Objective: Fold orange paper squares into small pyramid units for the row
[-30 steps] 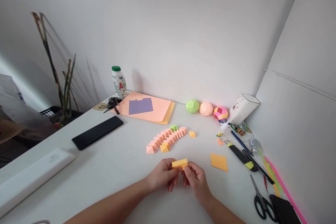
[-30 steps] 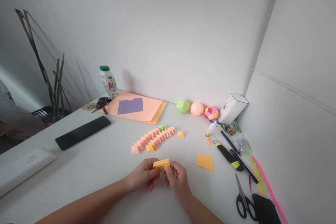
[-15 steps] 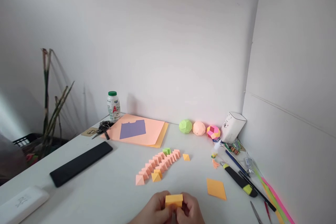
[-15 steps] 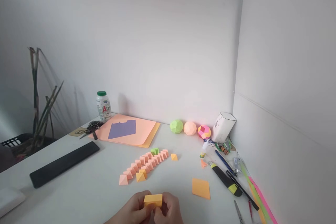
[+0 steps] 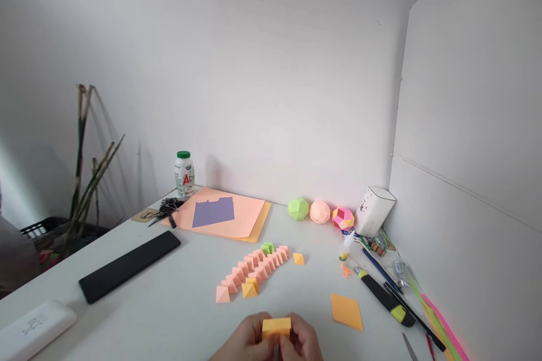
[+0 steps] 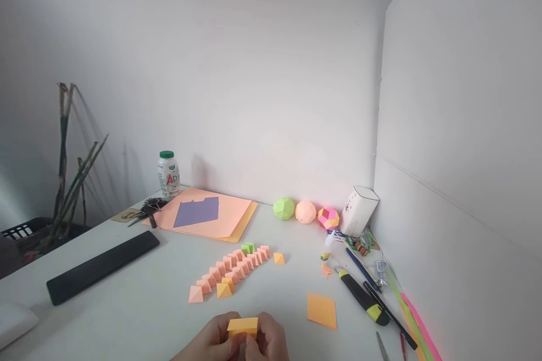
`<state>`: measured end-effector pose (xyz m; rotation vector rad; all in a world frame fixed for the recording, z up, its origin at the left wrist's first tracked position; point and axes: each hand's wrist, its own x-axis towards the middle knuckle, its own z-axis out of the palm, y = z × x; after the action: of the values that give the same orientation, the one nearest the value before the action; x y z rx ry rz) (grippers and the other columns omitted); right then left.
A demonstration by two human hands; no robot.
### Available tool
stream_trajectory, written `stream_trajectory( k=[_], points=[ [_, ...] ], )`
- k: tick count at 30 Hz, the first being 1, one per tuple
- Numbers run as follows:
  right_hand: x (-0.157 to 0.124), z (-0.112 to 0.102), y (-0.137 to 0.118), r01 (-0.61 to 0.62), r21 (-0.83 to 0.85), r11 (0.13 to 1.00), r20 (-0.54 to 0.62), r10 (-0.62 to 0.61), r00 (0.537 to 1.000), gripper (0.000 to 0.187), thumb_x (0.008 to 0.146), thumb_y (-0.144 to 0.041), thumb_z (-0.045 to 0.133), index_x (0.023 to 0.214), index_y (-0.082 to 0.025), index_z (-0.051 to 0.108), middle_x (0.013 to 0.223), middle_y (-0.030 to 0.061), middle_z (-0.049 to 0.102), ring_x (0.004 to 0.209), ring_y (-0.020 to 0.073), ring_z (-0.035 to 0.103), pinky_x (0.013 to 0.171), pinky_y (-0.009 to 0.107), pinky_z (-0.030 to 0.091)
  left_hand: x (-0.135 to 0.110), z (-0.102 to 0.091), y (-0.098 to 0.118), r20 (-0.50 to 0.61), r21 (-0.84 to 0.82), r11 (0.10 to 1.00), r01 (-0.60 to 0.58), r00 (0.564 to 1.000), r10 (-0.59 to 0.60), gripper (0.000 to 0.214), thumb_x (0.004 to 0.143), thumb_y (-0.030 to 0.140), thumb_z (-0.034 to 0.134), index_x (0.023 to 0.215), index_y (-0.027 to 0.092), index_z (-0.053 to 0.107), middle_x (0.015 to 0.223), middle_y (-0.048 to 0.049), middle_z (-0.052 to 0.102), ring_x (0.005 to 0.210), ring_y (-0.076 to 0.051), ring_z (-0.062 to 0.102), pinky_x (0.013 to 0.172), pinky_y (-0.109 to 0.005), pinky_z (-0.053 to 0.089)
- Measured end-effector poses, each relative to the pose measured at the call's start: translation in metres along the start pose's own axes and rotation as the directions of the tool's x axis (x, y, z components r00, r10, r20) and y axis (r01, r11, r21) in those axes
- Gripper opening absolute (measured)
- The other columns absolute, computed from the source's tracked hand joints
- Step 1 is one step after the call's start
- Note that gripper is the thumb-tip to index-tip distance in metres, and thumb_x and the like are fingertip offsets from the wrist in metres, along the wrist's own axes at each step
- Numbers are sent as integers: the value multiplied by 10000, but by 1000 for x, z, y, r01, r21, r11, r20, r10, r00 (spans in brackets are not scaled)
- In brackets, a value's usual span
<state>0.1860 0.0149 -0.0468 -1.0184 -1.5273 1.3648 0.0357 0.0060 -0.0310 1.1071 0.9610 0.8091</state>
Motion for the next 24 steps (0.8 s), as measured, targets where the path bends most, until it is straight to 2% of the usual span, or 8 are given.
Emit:
stream_trajectory(
  k=[5,11,15,20,24],
  points=[
    [0,-2,-4,-11,-55,998,19,12,1000,92,671,-198,546,648,-172,462,605,-36,399,576,117,390,549,224,347,0,-1,3,21,63,998,0,1000,-1,242,730,342,624,697,166,461,489,53,525,419,-70,424,408,-182,258],
    [-2,-1,-7,-84,16,996,-13,84,996,77,655,-185,546,638,-170,472,569,-48,403,514,94,366,490,207,315,1,-1,1,19,34,999,21,1000,-21,268,722,384,617,716,166,461,459,50,531,389,-70,417,389,-178,253],
    [-2,-3,-4,-150,143,978,-7,152,988,120,703,-266,530,651,-178,467,447,-70,396,403,79,334,413,197,248,1,0,3,23,12,1000,20,1000,-20,309,721,451,588,713,176,447,410,50,527,323,-69,390,359,-179,246],
    [0,-6,-4,-105,243,964,-62,123,990,270,761,-410,517,634,-186,435,411,-53,444,375,82,344,402,196,261,1,-1,6,27,-49,998,35,999,-33,351,712,509,566,730,190,422,379,68,510,275,-67,374,327,-173,247],
    [-1,-3,-7,-95,221,971,-53,109,993,361,785,-531,517,718,-182,452,435,-70,429,395,82,359,419,191,280,1,-1,6,31,-67,998,20,999,-18,399,704,559,567,729,194,408,387,62,528,270,-66,385,325,-173,264]
  ],
)
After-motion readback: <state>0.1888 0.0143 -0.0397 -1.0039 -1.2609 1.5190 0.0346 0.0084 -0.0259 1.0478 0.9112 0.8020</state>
